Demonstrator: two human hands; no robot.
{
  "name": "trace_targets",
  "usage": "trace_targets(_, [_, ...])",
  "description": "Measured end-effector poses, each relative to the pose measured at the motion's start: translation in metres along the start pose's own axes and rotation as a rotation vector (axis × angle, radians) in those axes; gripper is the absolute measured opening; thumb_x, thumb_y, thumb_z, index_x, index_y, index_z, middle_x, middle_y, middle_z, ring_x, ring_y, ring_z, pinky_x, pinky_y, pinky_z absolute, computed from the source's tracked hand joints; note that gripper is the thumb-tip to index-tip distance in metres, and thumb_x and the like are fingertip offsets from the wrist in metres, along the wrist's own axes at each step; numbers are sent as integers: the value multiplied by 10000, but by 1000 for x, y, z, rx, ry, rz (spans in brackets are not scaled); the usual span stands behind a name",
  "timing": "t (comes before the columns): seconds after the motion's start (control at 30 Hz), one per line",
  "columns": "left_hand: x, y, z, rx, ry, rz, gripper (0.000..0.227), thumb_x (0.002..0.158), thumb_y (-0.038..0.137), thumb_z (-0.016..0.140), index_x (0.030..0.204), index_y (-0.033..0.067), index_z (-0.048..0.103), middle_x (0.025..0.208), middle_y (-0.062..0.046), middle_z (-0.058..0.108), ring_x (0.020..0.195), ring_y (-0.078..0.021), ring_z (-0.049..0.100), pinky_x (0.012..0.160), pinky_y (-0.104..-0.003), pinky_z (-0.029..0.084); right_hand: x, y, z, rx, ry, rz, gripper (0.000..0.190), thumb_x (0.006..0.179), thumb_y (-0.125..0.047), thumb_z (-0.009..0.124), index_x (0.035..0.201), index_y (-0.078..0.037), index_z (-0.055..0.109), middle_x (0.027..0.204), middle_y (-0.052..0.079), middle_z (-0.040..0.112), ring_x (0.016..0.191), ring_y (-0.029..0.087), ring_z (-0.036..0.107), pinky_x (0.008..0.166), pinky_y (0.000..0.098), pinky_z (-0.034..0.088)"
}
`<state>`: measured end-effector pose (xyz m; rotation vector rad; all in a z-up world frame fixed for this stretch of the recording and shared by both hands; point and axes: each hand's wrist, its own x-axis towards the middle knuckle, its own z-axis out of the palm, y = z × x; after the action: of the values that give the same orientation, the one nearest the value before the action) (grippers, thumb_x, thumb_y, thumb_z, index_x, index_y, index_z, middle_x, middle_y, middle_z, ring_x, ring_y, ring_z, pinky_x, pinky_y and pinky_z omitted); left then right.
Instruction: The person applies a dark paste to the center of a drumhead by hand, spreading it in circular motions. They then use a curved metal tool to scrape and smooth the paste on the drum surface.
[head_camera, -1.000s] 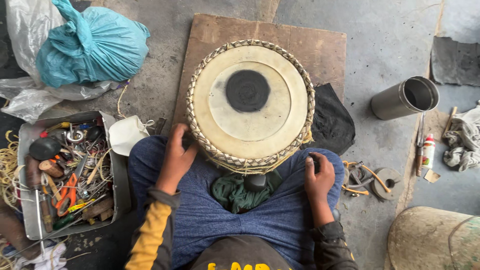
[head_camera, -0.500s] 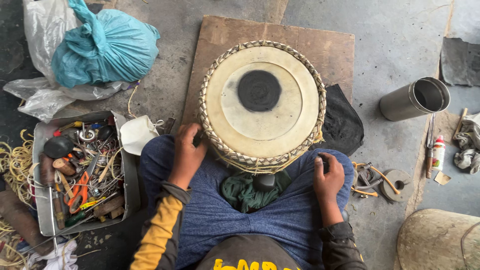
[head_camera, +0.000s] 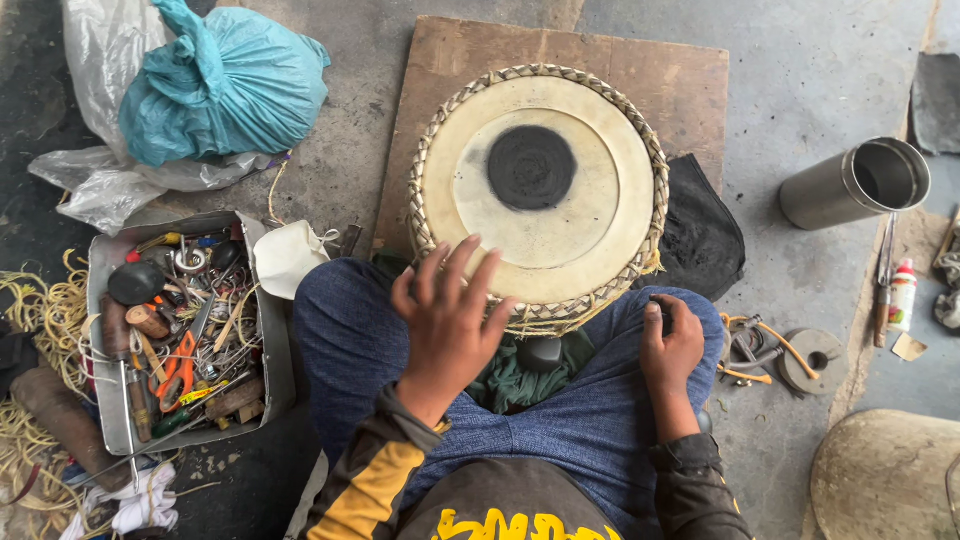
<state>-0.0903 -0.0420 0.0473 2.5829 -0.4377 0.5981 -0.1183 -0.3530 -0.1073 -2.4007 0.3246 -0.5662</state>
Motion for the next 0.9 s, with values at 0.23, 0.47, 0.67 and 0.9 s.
trace_targets(0.23, [27,22,4,51,-154,69,320,940,371,708,1207,195,697,1395,-38,575,1375,-297,425,1105,-646,230,2,0,-4,17,5,9,236,1023,-289,631,1084,-80,722,1031,109,733,989,312,668,895,412,495])
trace_targets(0.47, [15,29,14,-3,-132,118,355,973,409,673,1231,166,687,1309,-43,593,1275,-249,507,1108,-634,234,0,0,-1,-8,-7,1,252,1028,-304,627,1094,-83,727,1052,106,739,1003,309,661,912,415,490])
trace_targets(0.67, [26,-4,18,99,-191,89,426,989,520,645,1201,152,684,1200,-65,595,1200,-257,510,1083,-648,242,0,1,-3,1,-19,12,258,1024,-309,622,1093,-83,727,1046,104,737,995,306,660,911,414,489])
trace_targets(0.9, [45,-37,2,253,-129,-18,414,965,530,646,1144,163,708,1337,-89,581,1344,-324,433,1081,-694,211,0,-1,-3,-17,-18,6,269,1030,-323,618,1097,-87,729,1042,101,737,1002,301,659,913,415,489])
